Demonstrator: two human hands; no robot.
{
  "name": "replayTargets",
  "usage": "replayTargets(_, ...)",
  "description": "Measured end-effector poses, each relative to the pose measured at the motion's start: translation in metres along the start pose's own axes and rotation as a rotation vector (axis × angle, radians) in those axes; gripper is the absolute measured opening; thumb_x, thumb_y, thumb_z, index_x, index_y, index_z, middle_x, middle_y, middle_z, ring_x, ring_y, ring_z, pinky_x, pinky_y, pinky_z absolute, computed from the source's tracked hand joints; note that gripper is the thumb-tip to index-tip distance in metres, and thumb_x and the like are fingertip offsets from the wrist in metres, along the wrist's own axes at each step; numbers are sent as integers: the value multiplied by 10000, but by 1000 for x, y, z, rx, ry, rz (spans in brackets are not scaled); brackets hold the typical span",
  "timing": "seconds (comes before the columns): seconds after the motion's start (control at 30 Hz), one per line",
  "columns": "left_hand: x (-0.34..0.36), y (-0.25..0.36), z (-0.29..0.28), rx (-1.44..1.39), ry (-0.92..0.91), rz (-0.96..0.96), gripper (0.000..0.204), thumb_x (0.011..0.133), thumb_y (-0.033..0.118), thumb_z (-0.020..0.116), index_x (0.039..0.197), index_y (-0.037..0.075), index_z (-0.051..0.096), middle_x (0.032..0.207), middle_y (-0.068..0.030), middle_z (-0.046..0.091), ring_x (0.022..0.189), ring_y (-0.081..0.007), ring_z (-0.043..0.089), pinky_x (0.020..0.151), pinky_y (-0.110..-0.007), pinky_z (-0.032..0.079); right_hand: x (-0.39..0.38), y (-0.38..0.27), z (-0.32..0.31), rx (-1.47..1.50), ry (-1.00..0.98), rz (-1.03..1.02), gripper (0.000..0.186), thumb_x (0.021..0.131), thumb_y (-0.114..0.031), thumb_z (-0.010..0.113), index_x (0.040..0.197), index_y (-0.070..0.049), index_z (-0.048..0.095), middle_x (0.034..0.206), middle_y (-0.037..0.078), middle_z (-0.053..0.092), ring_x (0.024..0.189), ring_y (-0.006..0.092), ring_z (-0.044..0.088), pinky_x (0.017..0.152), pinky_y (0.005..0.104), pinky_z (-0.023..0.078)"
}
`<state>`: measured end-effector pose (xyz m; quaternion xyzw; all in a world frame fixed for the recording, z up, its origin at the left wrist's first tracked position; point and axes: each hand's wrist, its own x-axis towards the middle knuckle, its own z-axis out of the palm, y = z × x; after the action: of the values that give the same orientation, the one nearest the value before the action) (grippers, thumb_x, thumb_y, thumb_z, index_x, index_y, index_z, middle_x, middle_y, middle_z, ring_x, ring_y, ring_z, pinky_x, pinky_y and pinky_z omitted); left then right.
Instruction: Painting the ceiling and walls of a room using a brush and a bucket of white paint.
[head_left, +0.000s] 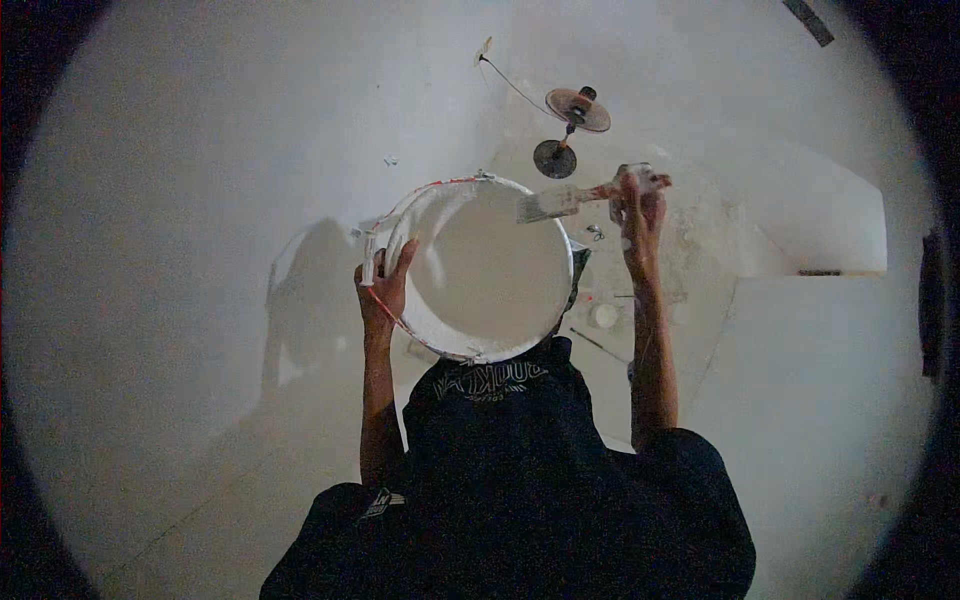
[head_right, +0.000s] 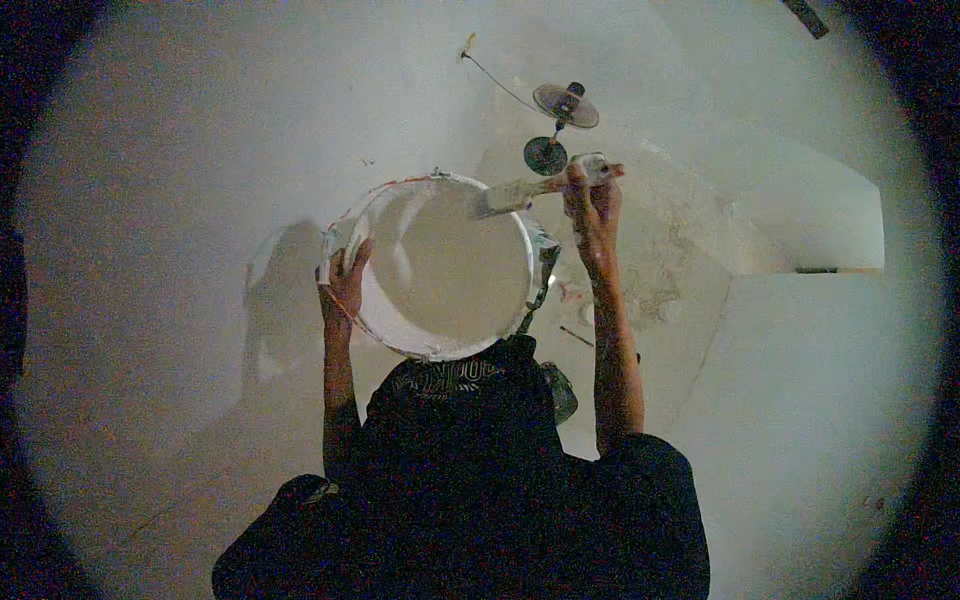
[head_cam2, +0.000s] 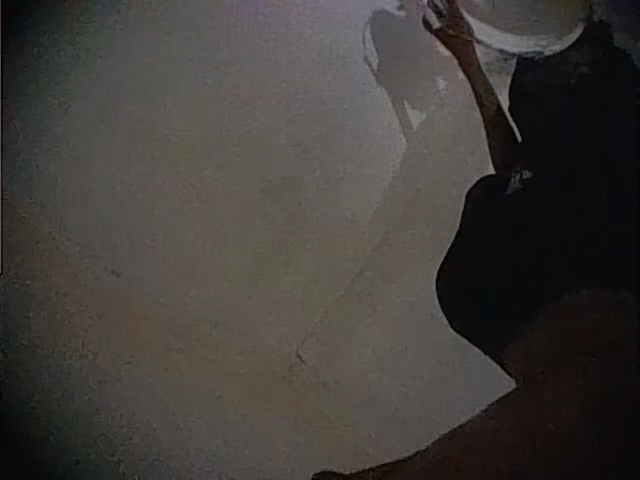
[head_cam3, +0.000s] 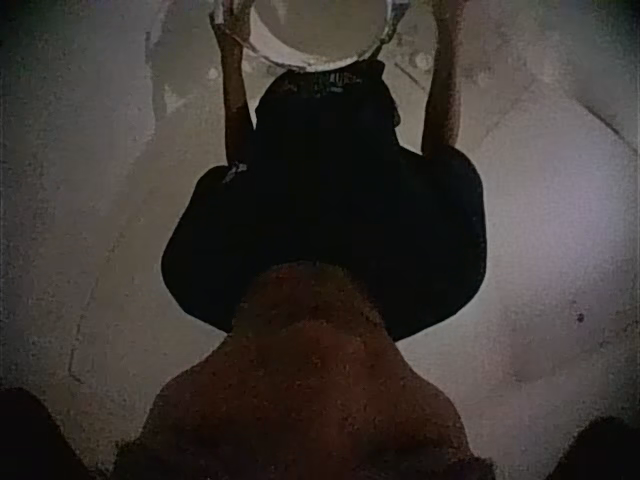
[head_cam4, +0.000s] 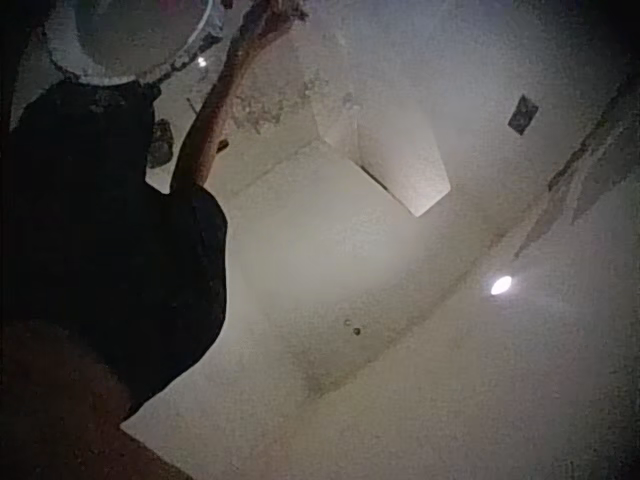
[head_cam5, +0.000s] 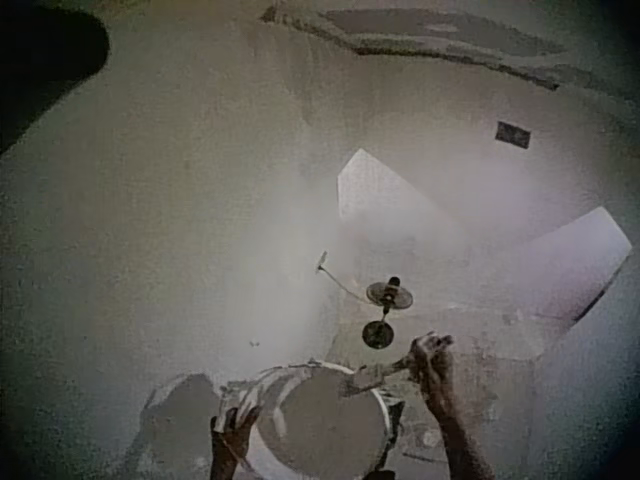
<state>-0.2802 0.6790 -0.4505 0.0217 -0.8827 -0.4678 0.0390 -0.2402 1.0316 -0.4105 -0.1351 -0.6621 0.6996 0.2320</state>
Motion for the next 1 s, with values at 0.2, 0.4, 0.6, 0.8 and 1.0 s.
replayTargets(0.2,2,-1,-3,-54,-78,-164,481,794,452,687,747,-22,616,647,-80,552,599,-156,471,602,-340,407,26,3,32,-39,-215,38,230,947,-215,517,1079,-35,463,732,71,618,584,104,554,477,266,427)
replayTargets(0.4,-3,-19,3,-12,-31,51,404,809,427,676,870,28,650,691,-85,589,623,-198,529,636,-353,438,45,7,48,-139,-274,180,350,975,-353,397,1058,-16,444,739,115,610,554,176,537,450,322,430)
replayTargets(0.6,-5,-3,1,342,-43,287,389,816,416,664,950,50,678,736,-112,627,644,-237,547,686,-373,447,74,32,33,-485,-349,-193,653,939,-585,238,1127,-15,494,777,96,599,592,160,523,472,274,415)
replayTargets(0.8,-3,14,4,-99,-94,-77,493,785,460,688,867,-25,656,730,-109,635,649,-175,533,682,-353,439,84,-31,30,-51,-184,37,395,962,-368,452,1144,-17,440,818,106,611,665,159,569,522,300,451)
replayTargets(1.0,-9,-64,16,-160,-57,-36,557,771,441,712,1061,-19,589,1010,-171,630,868,-199,575,817,-324,426,41,23,8,-174,169,-97,313,947,-332,488,1022,-31,527,840,97,653,692,168,608,690,325,496)
